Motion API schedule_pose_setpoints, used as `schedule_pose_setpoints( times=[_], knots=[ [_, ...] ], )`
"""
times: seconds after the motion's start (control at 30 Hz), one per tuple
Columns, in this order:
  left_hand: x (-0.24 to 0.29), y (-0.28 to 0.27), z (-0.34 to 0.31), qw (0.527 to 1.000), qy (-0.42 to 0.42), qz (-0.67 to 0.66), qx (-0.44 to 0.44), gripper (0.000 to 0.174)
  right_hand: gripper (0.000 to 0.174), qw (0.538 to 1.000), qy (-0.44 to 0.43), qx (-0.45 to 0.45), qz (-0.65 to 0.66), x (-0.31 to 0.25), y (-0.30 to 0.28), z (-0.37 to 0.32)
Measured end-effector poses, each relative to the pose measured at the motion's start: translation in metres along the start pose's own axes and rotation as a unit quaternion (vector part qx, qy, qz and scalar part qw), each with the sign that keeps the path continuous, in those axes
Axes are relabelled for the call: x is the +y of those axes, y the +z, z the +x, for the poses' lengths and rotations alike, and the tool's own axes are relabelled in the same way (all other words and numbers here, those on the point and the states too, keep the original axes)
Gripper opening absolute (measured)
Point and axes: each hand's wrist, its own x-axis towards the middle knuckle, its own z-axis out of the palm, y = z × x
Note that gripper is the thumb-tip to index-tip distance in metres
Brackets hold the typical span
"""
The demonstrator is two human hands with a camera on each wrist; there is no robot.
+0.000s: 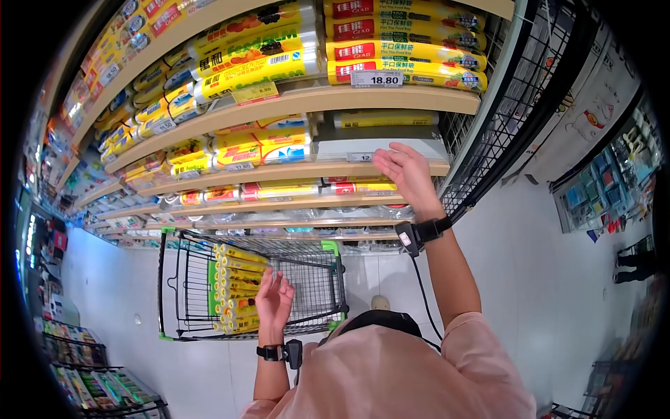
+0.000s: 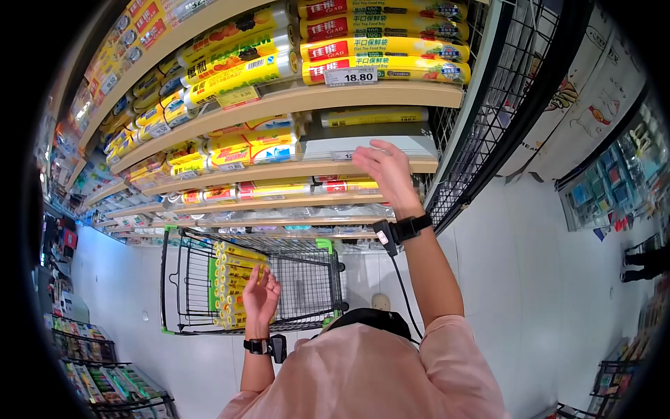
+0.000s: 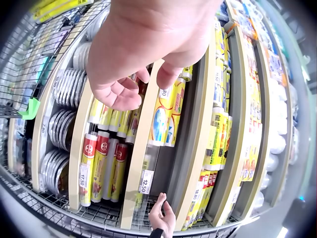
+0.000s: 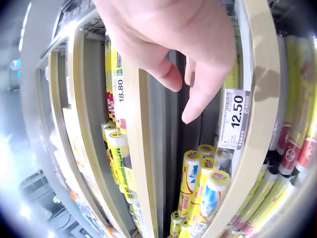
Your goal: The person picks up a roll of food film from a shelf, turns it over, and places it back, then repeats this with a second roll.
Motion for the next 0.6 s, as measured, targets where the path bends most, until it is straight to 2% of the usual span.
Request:
schedule_pose_setpoints(
  times=[0.07,0.17,0.27,0.37,0.53,0.6],
  knots=[
    [0.004,-0.004,0.001,1.000,-0.001,-0.007,0.001,0.025,0.028,0.998,0.027,-0.036,-0.034,0.007,-0.007,-0.012],
    [0.011,-0.022,0.007,0.999,-0.010,-0.028,0.013,0.018,0.021,0.986,0.113,-0.024,-0.117,0.026,-0.015,-0.033],
    [0.018,-0.034,0.007,0.998,-0.022,-0.048,0.044,0.007,0.020,0.985,0.112,-0.033,-0.127,0.053,-0.028,-0.052],
    [0.023,-0.047,0.006,0.996,-0.022,-0.063,0.062,0.008,0.020,0.976,0.146,0.012,-0.159,0.082,-0.038,-0.067],
    [0.032,-0.072,0.005,0.991,-0.033,-0.087,0.098,0.006,0.015,0.972,0.180,0.030,-0.151,0.117,-0.049,-0.098],
    [0.036,-0.093,0.004,0.992,-0.028,-0.088,0.081,0.005,0.016,0.967,0.189,0.036,-0.168,0.127,-0.047,-0.109]
  ],
)
